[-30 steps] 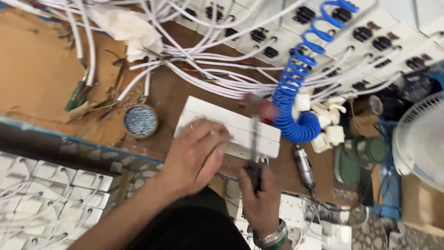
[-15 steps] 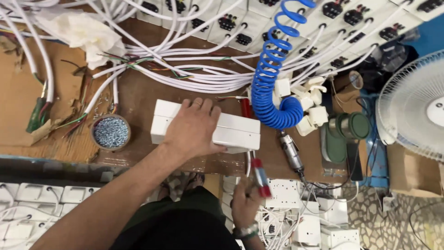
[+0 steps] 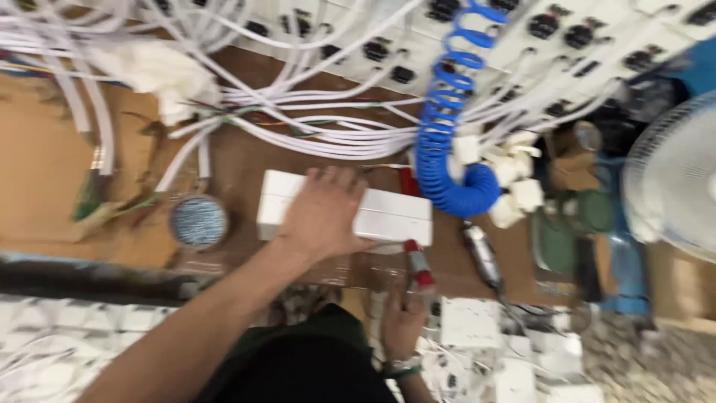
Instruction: Assembling components into an electrical switch box using a pneumatic screwdriver and other tools.
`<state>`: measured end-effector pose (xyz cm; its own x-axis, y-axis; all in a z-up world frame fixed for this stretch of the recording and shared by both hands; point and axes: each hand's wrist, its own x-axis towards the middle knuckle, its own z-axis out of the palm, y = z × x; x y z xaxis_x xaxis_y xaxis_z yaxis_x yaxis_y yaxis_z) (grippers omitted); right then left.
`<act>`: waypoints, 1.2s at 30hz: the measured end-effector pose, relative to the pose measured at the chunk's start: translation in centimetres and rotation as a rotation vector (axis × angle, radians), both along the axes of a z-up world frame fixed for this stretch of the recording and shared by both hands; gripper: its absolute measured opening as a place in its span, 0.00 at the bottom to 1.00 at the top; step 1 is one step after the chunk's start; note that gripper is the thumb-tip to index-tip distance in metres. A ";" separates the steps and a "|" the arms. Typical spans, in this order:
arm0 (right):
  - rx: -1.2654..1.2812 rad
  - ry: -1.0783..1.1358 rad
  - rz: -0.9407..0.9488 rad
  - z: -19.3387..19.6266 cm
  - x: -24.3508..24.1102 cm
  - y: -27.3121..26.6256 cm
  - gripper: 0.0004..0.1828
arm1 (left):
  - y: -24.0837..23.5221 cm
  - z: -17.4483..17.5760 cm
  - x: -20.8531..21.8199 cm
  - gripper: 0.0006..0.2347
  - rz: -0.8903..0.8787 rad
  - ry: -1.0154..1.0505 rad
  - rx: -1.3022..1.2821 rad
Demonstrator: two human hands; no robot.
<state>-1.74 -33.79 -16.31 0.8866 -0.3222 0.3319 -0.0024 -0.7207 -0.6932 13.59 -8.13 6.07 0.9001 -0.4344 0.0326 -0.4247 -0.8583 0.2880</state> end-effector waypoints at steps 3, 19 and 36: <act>-0.791 0.204 0.118 -1.5 -0.5 0.5 0.20 | 1.0 -0.7 -0.5 0.38 0.005 -0.041 -0.069; 0.111 0.278 0.749 13.2 4.7 11.4 0.15 | 5.6 -7.7 -1.4 0.22 0.597 -0.225 -1.275; 0.109 0.175 0.335 10.5 0.9 0.7 0.20 | 7.9 -11.4 -1.5 0.13 0.617 -0.125 -1.188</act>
<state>-0.88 -33.11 -5.81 0.9888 -0.0302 0.1459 0.0954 -0.6236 -0.7759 12.10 -0.18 -5.29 0.9006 0.3863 0.1993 -0.1398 -0.1766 0.9743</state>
